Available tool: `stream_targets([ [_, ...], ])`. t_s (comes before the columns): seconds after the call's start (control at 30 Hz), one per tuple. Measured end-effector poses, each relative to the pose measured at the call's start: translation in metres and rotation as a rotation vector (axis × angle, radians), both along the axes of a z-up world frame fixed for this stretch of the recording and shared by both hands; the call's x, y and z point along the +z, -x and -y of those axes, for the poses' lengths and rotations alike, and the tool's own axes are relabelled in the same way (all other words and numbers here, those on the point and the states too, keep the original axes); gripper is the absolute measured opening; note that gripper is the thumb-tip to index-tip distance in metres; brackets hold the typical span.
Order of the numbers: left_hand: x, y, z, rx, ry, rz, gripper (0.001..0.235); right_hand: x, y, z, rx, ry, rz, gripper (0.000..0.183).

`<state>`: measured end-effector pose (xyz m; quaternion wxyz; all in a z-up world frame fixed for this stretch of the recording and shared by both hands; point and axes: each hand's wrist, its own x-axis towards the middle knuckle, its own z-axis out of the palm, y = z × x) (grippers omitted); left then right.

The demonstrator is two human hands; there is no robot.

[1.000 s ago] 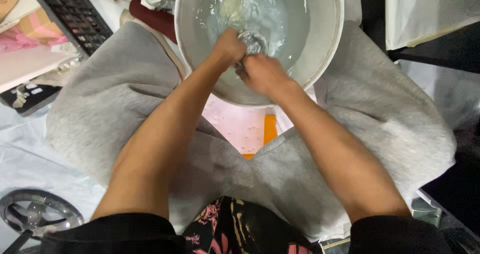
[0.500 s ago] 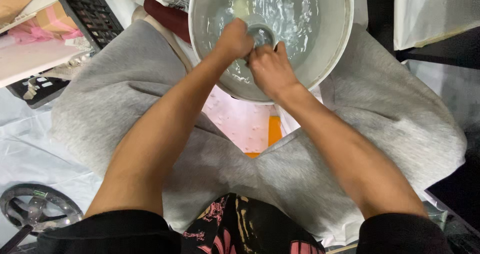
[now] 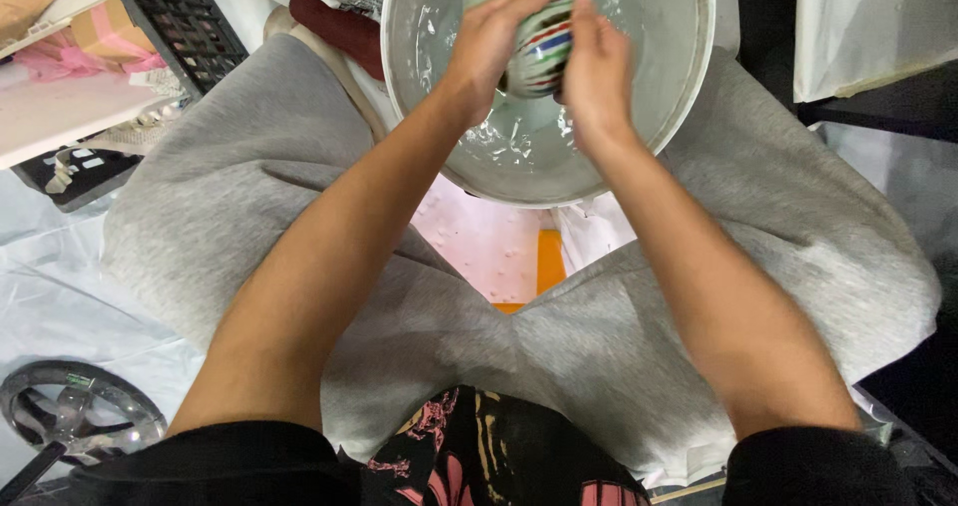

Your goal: The person washes several ceramic mugs and a small glass by hand in a white bucket of water. They scrub the interior and exterior of each item, rinse them, and place them on a nearby shelf.

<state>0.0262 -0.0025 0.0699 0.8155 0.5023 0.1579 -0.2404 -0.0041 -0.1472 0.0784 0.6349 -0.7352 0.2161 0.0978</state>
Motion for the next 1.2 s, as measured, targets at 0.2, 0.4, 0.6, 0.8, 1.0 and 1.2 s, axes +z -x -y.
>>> stream_targets([
  [0.2, 0.012, -0.007, 0.002, -0.08, 0.226, -0.119, 0.029, 0.023, -0.013, 0.008, -0.15, -0.317, -0.278, 0.04],
  [0.4, -0.007, -0.006, 0.009, 0.207, 0.11, -0.254, 0.03, 0.037, -0.009, -0.009, -0.153, -0.433, -0.117, 0.048],
  [0.6, -0.01, -0.005, 0.005, 0.344, 0.057, -0.416, 0.04, 0.037, 0.009, -0.024, 0.001, -0.081, 0.12, 0.056],
  [0.8, 0.01, -0.011, -0.009, 0.267, 0.123, -0.537, 0.044, 0.047, 0.019, -0.019, 0.366, -0.053, 0.35, 0.043],
  [1.0, -0.003, -0.016, -0.014, 0.227, 0.246, -0.433, 0.048, 0.072, 0.008, -0.004, 0.446, -0.459, 0.084, 0.06],
  [1.2, -0.016, -0.017, -0.017, 0.071, 0.16, -0.344, 0.047, 0.084, -0.002, 0.009, 0.568, -0.398, 0.075, 0.059],
])
